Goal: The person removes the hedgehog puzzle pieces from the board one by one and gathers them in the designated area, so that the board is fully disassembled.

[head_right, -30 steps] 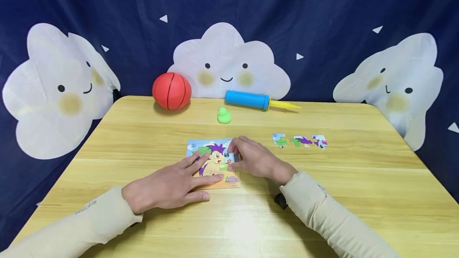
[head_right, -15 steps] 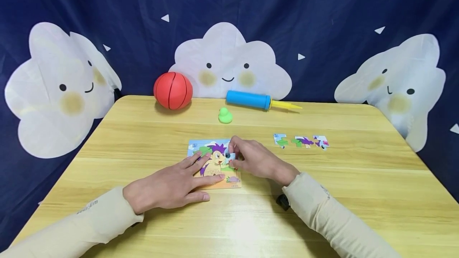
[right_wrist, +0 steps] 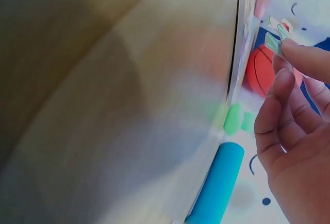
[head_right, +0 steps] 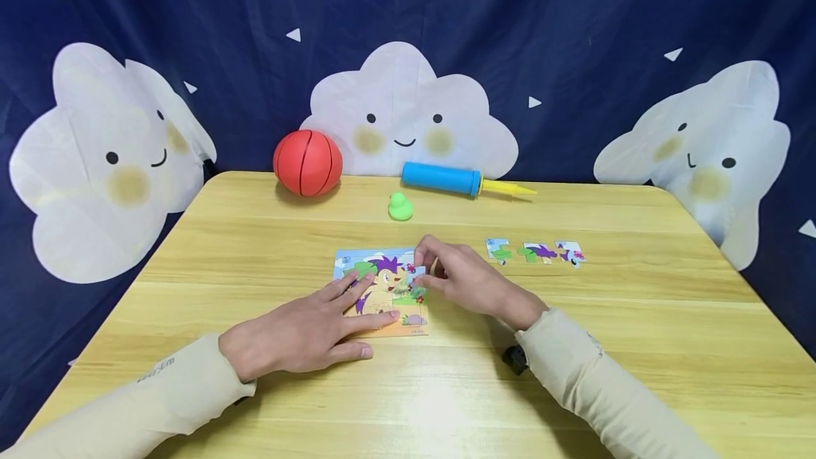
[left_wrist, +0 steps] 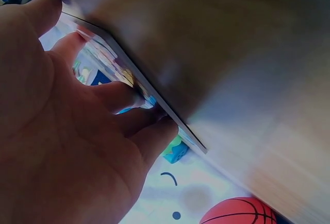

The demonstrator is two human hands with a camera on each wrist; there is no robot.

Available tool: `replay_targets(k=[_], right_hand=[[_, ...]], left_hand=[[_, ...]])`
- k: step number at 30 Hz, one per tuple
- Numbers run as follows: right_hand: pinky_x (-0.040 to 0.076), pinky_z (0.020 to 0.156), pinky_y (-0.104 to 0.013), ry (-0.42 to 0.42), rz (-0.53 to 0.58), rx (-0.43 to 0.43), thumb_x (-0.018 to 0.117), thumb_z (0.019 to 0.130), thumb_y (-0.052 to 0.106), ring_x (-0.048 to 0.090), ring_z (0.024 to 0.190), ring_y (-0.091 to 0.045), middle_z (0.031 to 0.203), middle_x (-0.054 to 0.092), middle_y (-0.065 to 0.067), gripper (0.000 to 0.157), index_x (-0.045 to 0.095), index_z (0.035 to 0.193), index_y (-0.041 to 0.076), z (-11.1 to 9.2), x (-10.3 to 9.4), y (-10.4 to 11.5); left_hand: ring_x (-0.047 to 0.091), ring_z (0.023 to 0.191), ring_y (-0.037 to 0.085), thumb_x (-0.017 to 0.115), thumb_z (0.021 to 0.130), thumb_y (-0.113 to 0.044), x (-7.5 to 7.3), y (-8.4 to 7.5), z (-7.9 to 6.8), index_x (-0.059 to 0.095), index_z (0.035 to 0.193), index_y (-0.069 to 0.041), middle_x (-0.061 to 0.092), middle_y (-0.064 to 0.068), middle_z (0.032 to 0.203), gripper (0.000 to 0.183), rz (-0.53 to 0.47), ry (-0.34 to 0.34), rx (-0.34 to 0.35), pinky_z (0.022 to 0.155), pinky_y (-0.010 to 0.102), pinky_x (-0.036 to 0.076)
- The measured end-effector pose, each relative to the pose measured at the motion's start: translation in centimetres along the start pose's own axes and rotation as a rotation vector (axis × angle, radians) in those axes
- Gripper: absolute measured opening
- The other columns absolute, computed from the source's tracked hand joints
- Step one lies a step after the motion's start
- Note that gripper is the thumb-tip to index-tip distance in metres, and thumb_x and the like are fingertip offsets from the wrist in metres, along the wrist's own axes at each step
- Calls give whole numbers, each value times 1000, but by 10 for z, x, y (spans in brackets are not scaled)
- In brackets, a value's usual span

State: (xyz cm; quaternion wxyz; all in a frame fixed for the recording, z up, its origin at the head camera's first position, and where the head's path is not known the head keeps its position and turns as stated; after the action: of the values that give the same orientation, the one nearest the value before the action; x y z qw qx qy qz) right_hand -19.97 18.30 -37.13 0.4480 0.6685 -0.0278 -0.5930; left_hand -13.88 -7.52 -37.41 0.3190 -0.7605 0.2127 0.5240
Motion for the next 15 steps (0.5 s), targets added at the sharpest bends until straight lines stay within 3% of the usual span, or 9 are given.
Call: replay_targets(k=[7,15], right_hand=[[50,64,-26,-40,-5,81,80,101,13,58,73,-16,81,63,4,21,63,111,17,-14,-20,-11],[49,64,-27,-130,18,140,80,101,14,58,75,-16,84,62,0,20,63,110,17,-45,-49,-31]], left_hand=[[19,169,44,52,111,-61,1,1,0,38,166,-52,18,14,183,58,-1,-4,4,134,58,29],[16,169,44,54,107,-68,4,1,2,37,167,-52,15,16,184,64,8,-7,10,135,57,27]])
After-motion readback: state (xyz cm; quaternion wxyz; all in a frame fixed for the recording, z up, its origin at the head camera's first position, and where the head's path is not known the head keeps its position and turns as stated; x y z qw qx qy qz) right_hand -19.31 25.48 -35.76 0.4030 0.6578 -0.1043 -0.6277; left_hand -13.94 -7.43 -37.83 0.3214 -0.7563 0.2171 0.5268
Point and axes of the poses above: each hand's wrist, its own z-axis towards the middle knuckle, its own x-axis out of the palm, y = z × x, the point moved 3 cm from there along z, towards the middle knuckle
